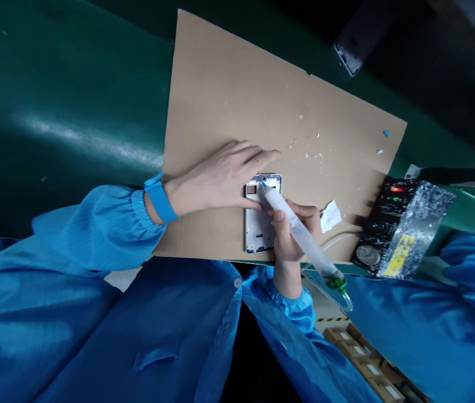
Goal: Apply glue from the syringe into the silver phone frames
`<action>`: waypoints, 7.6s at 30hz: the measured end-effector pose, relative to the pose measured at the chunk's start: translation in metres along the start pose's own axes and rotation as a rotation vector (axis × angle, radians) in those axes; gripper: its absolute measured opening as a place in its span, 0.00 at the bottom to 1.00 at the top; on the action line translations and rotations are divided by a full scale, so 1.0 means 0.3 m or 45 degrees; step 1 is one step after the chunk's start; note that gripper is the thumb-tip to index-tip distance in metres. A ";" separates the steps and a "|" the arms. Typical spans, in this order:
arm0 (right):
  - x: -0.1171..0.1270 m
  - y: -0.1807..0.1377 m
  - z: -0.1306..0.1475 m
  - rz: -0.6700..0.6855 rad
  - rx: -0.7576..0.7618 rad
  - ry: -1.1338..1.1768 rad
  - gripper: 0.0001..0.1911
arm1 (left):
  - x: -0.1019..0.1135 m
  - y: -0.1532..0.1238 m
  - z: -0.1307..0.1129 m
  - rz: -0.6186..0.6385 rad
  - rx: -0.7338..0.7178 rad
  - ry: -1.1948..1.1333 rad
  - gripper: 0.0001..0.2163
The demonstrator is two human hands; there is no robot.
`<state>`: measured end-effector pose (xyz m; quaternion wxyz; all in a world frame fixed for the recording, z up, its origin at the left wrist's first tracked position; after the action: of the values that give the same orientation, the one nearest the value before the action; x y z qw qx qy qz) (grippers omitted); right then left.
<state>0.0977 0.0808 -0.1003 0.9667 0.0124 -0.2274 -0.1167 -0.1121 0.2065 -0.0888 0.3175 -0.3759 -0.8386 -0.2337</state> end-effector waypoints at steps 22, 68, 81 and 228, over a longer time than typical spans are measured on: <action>0.001 -0.003 -0.004 -0.022 0.026 0.026 0.19 | -0.007 -0.001 0.012 -0.001 0.021 -0.053 0.42; -0.003 0.011 -0.019 -0.105 0.216 0.058 0.12 | 0.001 0.000 0.001 -0.006 0.011 0.004 0.42; 0.000 0.017 -0.014 -0.109 0.224 0.052 0.10 | 0.003 -0.001 0.001 -0.015 0.010 -0.014 0.42; 0.006 0.003 -0.019 -0.034 0.144 -0.005 0.20 | -0.011 -0.001 0.009 -0.042 -0.006 0.008 0.46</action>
<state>0.1020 0.0811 -0.1047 0.9624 0.0700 -0.2352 -0.1166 -0.1114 0.2064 -0.0931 0.3152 -0.3620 -0.8432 -0.2420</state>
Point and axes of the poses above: each hand's wrist, its own y-axis towards the middle knuckle, its own x-axis out of the back of the hand, z = x × y, the point moved 3 cm from there along y, towards the middle knuckle, and after that the axes turned 8 degrees about z, right-handed, at the moved point
